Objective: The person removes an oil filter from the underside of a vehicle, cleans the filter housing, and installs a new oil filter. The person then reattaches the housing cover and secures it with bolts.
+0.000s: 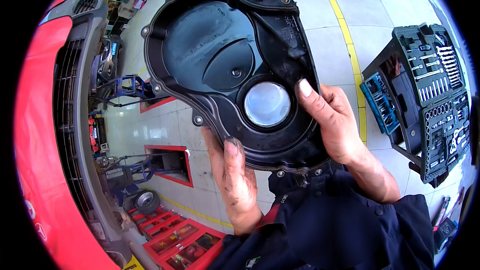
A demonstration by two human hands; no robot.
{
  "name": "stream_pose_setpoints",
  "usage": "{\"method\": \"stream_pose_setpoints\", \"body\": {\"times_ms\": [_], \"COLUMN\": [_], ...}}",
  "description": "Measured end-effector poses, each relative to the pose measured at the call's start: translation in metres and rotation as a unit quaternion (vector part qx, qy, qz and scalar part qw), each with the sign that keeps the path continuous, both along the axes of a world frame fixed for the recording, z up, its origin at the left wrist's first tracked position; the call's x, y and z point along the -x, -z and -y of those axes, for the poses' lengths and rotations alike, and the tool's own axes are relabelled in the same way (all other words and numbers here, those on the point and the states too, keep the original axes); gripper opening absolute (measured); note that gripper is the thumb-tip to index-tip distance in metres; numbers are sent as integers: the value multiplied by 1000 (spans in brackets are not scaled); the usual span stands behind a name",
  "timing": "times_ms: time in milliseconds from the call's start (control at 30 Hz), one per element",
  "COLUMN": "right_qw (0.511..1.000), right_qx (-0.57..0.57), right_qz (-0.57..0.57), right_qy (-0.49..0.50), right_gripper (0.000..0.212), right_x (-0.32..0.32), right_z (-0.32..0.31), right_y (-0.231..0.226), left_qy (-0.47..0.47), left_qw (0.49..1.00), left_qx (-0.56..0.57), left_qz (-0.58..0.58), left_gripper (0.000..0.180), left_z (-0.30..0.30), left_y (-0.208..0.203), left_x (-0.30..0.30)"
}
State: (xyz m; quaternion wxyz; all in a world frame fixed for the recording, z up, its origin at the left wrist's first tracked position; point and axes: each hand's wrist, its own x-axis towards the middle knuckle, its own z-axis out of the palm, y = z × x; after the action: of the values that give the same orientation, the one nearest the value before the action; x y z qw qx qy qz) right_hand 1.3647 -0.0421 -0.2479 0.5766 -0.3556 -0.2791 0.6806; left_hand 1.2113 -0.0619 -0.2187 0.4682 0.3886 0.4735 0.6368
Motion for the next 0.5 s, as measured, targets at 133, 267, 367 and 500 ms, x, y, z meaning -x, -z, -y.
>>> {"method": "stream_pose_setpoints", "body": {"times_ms": [133, 267, 367, 500], "right_qw": [1000, 998, 999, 995], "right_qx": [-3, 34, 33, 74], "right_qz": [6, 5, 17, -38], "right_qy": [-22, -45, -29, -54], "right_gripper": [46, 43, 41, 49], "right_x": [-7, -9, -8, -12], "right_z": [1, 2, 2, 4], "right_y": [-7, -9, -11, -11], "left_qy": [168, 181, 178, 175], "left_qw": [984, 983, 981, 983], "left_qx": [39, -1, 3, 36], "left_qz": [45, -40, -73, -28], "left_gripper": [51, 53, 60, 77], "left_z": [5, 3, 1, 4], "left_y": [-6, -13, -14, -13], "left_x": [19, 6, 3, 11]}}
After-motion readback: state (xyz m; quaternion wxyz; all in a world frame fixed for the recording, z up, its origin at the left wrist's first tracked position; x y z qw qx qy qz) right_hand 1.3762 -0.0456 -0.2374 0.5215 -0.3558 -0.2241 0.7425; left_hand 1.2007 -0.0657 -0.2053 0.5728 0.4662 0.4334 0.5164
